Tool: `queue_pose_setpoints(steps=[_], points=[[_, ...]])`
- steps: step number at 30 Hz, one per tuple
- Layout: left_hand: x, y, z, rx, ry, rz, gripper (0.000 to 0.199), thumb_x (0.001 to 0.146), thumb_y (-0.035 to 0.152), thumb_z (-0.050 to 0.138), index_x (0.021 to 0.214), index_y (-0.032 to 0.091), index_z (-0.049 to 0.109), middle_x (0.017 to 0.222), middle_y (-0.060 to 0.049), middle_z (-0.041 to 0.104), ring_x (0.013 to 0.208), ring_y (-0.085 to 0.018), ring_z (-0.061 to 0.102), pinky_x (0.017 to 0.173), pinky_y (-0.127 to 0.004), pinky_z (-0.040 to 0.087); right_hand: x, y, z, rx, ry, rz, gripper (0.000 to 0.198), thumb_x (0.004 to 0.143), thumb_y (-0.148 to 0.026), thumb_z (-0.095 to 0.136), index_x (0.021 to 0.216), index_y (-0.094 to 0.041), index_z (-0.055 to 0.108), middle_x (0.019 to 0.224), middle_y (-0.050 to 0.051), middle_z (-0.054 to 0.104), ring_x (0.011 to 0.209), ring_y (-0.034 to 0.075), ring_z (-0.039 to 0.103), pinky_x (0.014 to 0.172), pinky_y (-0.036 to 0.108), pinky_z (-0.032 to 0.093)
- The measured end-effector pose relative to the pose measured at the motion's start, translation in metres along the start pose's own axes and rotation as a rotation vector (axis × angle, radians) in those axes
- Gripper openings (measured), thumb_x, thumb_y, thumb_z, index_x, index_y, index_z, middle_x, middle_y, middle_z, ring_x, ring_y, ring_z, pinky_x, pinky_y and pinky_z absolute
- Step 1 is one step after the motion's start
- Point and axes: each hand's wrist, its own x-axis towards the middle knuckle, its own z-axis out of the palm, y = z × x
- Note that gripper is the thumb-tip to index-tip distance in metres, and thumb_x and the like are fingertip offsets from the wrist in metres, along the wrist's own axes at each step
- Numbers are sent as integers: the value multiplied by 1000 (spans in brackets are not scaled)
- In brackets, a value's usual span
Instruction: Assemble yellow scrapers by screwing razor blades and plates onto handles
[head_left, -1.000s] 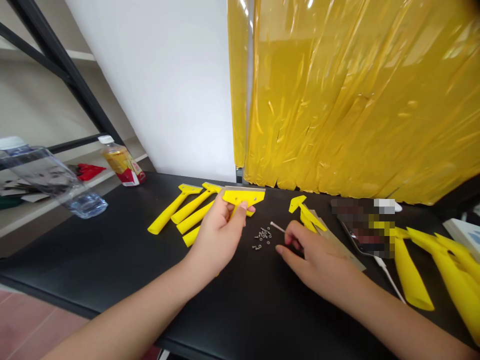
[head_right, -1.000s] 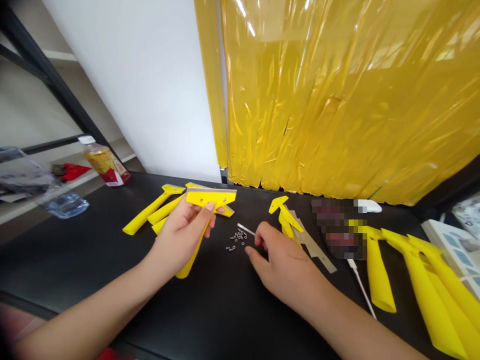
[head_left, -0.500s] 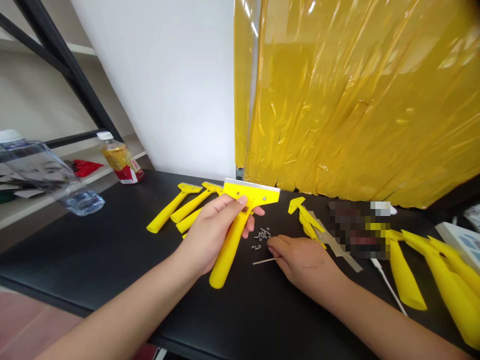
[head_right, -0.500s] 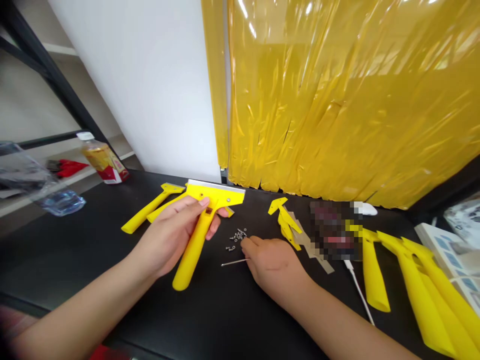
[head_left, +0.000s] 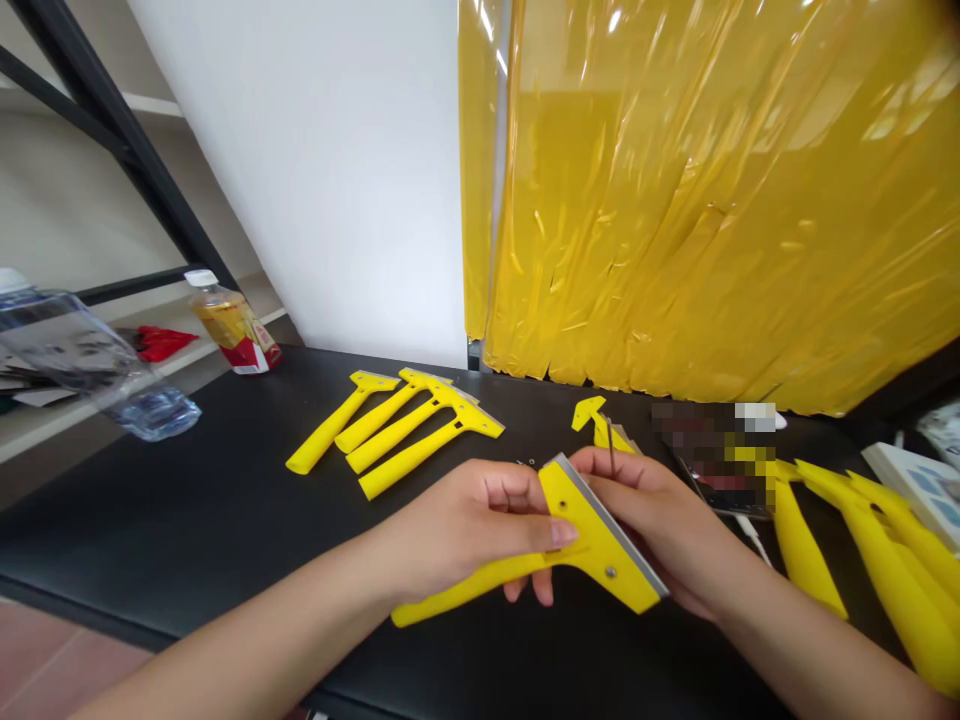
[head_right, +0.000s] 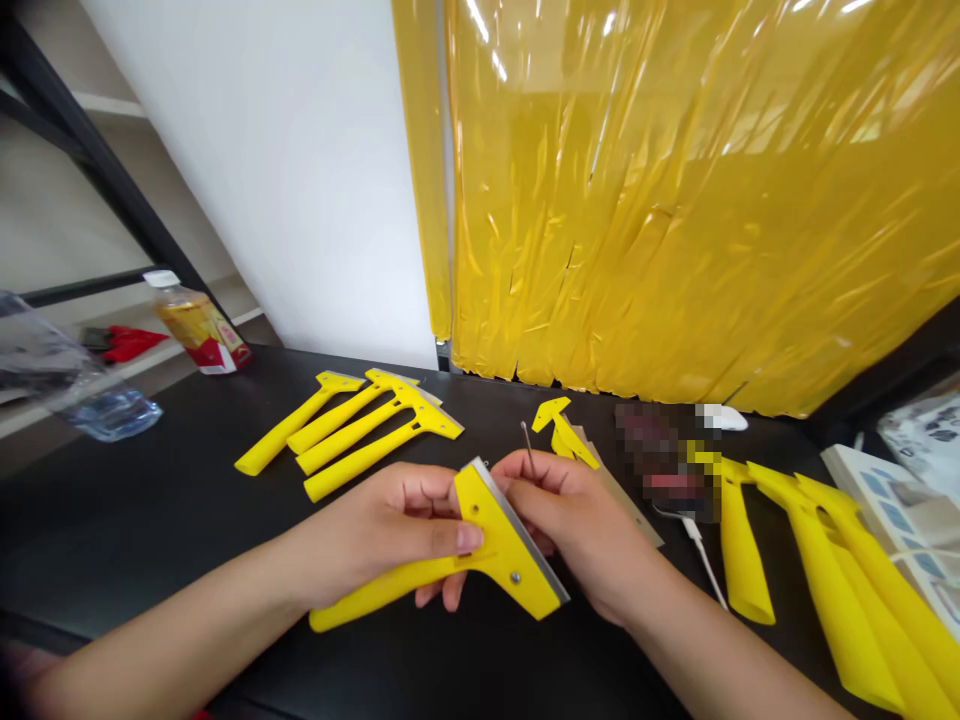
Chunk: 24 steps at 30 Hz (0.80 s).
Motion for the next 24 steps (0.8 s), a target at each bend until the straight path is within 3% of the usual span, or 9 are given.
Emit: queue_pose_setpoints(steps=[4, 15, 19, 24], points=[[1, -2, 0, 41, 20, 2, 21, 94, 36, 74, 99, 15, 73, 90, -5, 71, 69, -13, 70, 55, -20, 51, -6, -1, 3, 316, -43, 125, 40, 82, -56, 83, 93, -20, 71, 71, -3, 60, 59, 8, 45, 57, 22, 34], [5, -3, -7, 58, 70, 1, 25, 93, 37, 76, 101, 15, 70, 99, -9, 76, 74, -15, 73, 58, -20, 52, -6, 3, -3, 282, -47, 41, 38, 89, -57, 77, 91, -19, 75, 75, -1, 61, 62, 9, 44, 57, 23, 32], [5, -2, -9, 6, 80, 18, 31, 90, 36, 80, 107, 19, 60, 98, -8, 77, 71, -17, 75, 53, -19, 50, -6, 4, -6, 220, -62, -3, 41, 89, -59, 75, 91, -18, 75, 80, 2, 65, 71, 13, 55, 64, 25, 42], [5, -2, -12, -5, 82, 45, 35, 90, 35, 80, 113, 22, 57, 97, -7, 78, 72, -18, 77, 52, -18, 49, -6, 6, -7, 212, -70, -27, 43, 93, -60, 69, 89, -17, 73, 73, 0, 54, 60, 10, 36, 52, 25, 24]])
